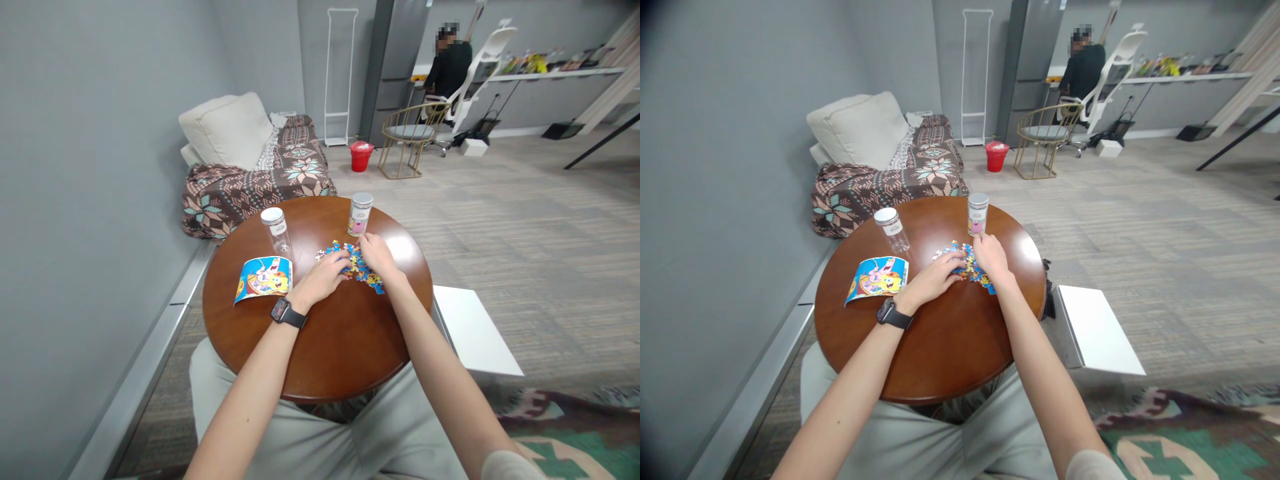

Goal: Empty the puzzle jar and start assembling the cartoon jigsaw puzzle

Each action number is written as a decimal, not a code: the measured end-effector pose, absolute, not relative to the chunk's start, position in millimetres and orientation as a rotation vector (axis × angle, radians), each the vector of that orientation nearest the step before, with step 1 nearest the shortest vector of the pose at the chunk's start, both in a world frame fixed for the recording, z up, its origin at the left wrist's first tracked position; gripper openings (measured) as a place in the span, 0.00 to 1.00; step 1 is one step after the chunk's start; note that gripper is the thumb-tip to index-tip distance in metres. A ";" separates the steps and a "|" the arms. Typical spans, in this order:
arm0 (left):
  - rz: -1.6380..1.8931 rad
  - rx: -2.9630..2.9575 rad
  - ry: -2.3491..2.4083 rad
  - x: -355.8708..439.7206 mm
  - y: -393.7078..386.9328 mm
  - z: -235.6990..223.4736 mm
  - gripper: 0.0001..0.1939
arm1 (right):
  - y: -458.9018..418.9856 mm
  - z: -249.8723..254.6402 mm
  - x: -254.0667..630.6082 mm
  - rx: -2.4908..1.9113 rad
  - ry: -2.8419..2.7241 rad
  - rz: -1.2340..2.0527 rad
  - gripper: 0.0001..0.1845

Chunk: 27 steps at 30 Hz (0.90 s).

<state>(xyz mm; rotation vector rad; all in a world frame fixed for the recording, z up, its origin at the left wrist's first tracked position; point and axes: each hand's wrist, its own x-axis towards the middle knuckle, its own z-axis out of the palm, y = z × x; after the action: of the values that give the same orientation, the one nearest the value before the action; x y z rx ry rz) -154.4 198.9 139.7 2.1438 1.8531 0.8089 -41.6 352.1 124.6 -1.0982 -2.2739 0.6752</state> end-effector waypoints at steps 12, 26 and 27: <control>0.709 2.363 1.519 -128.1 200.2 144.2 0.16 | 353.8 122.4 -41.9 -1.114 -2.256 0.693 0.21; 0.691 2.480 1.625 -122.5 203.7 139.6 0.14 | 351.8 124.6 -40.6 -1.089 -2.220 0.756 0.25; 0.662 2.499 1.583 -119.6 204.2 139.7 0.13 | 350.7 126.2 -40.4 -1.103 -2.223 0.757 0.26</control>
<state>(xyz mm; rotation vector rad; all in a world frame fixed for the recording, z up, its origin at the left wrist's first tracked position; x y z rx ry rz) -119.6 204.2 139.7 2.4986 1.5828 0.6620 -40.4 350.7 126.2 -1.1033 -2.2228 0.7571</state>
